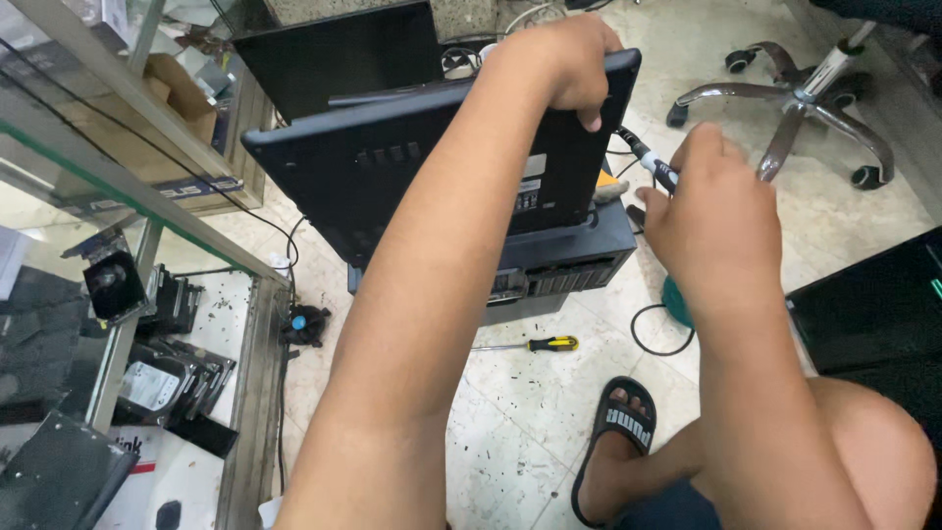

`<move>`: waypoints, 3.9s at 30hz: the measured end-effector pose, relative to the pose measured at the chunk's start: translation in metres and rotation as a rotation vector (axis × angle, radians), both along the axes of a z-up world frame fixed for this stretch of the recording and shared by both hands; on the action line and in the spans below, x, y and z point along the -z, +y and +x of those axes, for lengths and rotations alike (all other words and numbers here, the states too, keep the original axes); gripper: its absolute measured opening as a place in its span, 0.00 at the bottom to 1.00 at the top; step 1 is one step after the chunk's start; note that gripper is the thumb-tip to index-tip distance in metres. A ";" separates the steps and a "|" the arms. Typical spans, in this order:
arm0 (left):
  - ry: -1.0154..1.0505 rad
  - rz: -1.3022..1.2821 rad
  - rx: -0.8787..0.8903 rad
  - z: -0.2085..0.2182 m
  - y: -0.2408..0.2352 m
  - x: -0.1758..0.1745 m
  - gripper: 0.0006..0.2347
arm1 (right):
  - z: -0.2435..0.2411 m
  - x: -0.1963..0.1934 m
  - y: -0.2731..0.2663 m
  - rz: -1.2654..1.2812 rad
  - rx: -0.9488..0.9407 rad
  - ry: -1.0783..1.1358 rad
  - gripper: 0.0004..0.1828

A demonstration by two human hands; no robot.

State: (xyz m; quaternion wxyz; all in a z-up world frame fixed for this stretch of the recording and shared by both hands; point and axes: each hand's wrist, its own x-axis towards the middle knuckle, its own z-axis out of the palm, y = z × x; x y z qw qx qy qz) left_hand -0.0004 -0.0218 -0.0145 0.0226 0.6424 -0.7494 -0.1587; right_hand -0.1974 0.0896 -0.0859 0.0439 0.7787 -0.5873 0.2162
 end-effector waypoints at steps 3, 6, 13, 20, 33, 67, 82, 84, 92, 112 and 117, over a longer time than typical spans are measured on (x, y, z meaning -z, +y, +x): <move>0.046 0.003 0.001 0.001 0.005 0.003 0.17 | -0.002 0.003 0.002 0.037 0.079 0.057 0.22; 0.024 0.005 -0.014 0.001 0.013 -0.005 0.15 | -0.009 0.007 -0.008 0.052 0.076 0.108 0.25; 0.052 0.083 -0.007 -0.003 0.017 -0.004 0.14 | -0.007 0.016 0.004 0.019 0.027 -0.042 0.18; 0.077 0.074 -0.055 -0.004 0.024 -0.014 0.19 | -0.001 -0.005 0.011 0.111 0.003 -0.034 0.19; 0.058 0.057 -0.023 -0.002 0.012 -0.003 0.14 | -0.002 0.000 0.002 0.040 0.017 -0.025 0.18; 0.093 0.078 -0.013 0.001 0.016 -0.011 0.14 | -0.003 -0.008 -0.004 0.110 0.034 0.092 0.27; 0.120 0.115 -0.008 -0.002 0.012 -0.006 0.14 | 0.002 -0.021 0.001 0.149 0.133 0.156 0.27; 0.099 0.088 0.003 -0.002 0.005 -0.001 0.16 | 0.005 -0.031 0.001 0.306 0.186 0.212 0.33; 0.066 0.098 -0.026 -0.002 0.015 -0.009 0.14 | 0.000 -0.017 -0.001 0.151 0.116 0.140 0.21; 0.050 0.030 -0.013 0.001 0.018 -0.007 0.17 | -0.005 0.001 -0.003 0.041 -0.050 0.002 0.16; 0.139 -0.244 0.058 0.021 0.044 -0.021 0.36 | -0.002 0.002 0.001 0.123 0.017 -0.005 0.22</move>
